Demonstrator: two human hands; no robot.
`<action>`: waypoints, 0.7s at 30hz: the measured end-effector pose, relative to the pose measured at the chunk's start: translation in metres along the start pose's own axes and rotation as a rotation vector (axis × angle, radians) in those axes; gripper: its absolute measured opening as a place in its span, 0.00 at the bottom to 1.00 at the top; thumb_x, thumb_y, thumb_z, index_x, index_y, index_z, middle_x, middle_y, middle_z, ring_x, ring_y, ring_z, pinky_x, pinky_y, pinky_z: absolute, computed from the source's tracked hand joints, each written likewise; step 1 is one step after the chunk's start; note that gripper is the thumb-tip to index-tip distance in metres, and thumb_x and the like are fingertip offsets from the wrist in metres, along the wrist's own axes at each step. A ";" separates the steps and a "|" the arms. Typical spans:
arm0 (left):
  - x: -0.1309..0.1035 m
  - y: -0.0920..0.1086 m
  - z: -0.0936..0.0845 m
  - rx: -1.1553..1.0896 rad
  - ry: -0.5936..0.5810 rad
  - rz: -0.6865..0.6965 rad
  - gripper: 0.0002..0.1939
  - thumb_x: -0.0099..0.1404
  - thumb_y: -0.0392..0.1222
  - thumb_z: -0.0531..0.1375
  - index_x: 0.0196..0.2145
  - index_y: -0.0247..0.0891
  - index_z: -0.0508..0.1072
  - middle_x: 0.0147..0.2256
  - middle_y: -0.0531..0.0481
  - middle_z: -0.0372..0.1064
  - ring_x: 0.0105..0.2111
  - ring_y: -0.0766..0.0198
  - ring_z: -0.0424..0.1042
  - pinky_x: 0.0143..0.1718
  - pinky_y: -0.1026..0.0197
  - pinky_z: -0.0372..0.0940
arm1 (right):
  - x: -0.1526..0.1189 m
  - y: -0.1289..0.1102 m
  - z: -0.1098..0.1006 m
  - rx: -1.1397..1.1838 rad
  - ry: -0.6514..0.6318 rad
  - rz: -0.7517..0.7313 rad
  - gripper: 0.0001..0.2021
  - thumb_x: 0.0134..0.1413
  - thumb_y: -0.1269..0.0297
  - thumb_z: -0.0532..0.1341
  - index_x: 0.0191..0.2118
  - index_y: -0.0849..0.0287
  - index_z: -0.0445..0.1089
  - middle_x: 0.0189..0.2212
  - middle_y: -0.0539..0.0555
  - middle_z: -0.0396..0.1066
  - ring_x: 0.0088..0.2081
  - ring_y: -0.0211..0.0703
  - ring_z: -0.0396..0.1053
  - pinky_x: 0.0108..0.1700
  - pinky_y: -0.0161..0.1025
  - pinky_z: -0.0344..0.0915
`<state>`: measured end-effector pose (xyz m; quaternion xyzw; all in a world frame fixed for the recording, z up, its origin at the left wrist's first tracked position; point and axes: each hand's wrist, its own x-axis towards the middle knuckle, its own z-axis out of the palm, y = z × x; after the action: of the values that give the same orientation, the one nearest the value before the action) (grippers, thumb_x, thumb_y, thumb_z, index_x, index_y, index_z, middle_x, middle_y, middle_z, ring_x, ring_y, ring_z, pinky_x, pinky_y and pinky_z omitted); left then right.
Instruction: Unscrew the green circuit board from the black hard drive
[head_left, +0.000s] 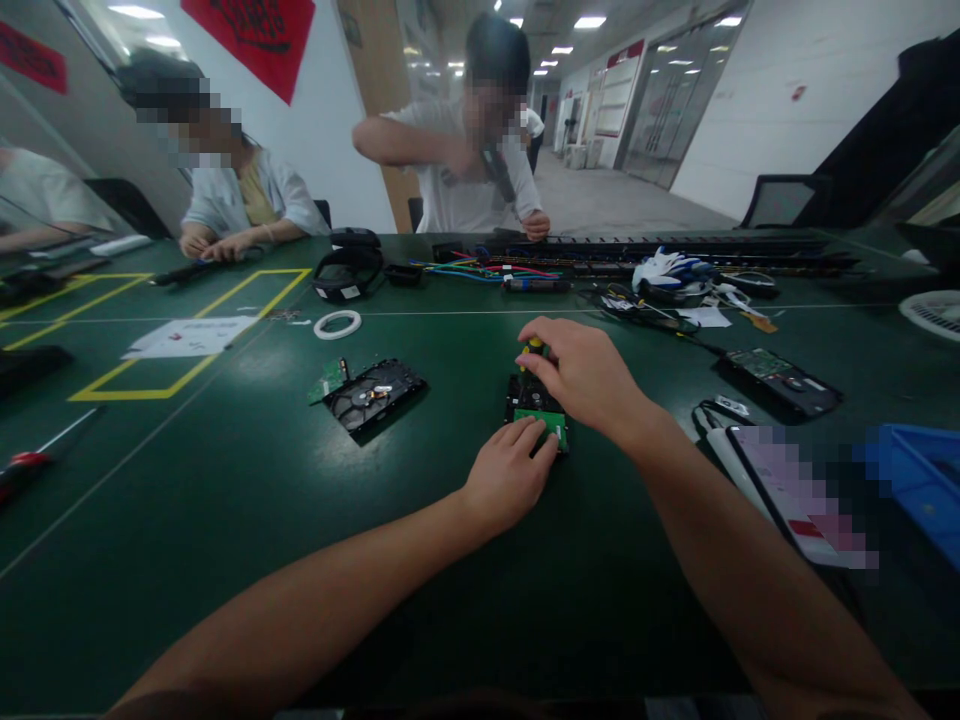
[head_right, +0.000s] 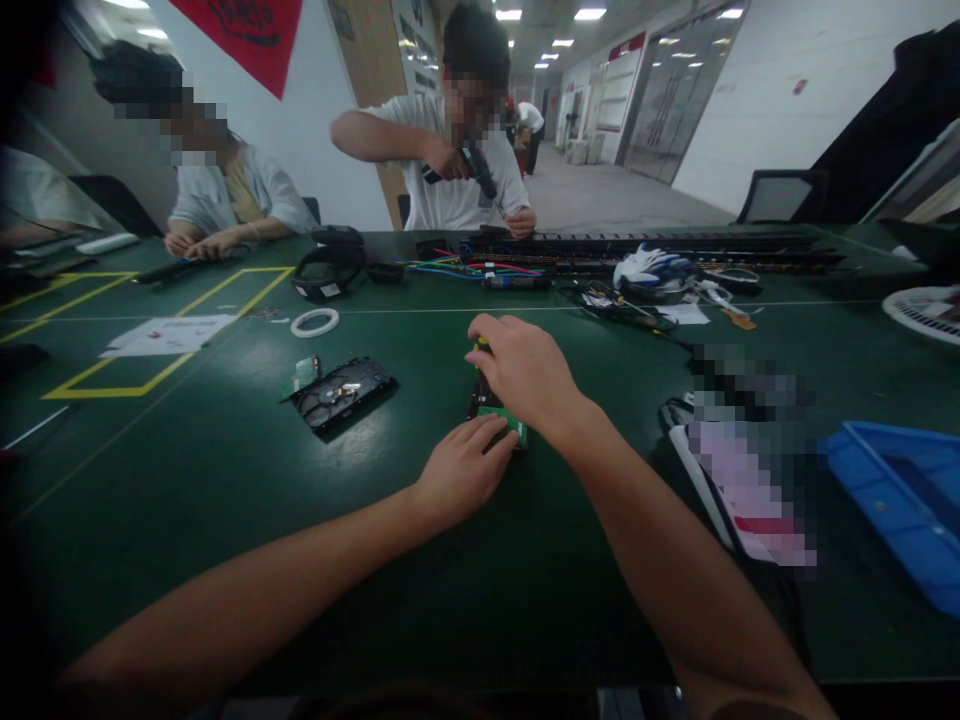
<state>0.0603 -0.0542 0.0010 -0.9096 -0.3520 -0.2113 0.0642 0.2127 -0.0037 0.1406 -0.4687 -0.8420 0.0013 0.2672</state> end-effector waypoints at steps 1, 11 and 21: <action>0.000 0.000 0.000 -0.002 0.000 -0.001 0.17 0.75 0.38 0.55 0.59 0.35 0.71 0.58 0.36 0.70 0.61 0.47 0.69 0.60 0.44 0.69 | 0.000 0.000 0.000 -0.032 0.010 0.018 0.08 0.66 0.61 0.64 0.48 0.56 0.73 0.42 0.57 0.78 0.43 0.50 0.73 0.46 0.45 0.65; 0.000 0.001 0.001 0.015 0.009 -0.004 0.16 0.76 0.38 0.55 0.58 0.36 0.72 0.57 0.37 0.71 0.60 0.47 0.70 0.60 0.44 0.69 | -0.001 -0.002 0.002 -0.184 0.022 0.063 0.10 0.69 0.55 0.61 0.44 0.56 0.73 0.40 0.57 0.75 0.39 0.48 0.71 0.40 0.42 0.60; 0.001 0.000 0.000 0.006 -0.007 0.004 0.17 0.75 0.37 0.56 0.59 0.35 0.71 0.58 0.36 0.70 0.61 0.47 0.69 0.60 0.44 0.69 | 0.000 0.003 0.004 0.102 -0.047 -0.056 0.14 0.65 0.74 0.57 0.53 0.57 0.72 0.52 0.58 0.77 0.52 0.50 0.74 0.54 0.46 0.66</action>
<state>0.0609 -0.0539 0.0011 -0.9108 -0.3509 -0.2072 0.0660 0.2134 -0.0007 0.1364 -0.4307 -0.8596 0.0477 0.2707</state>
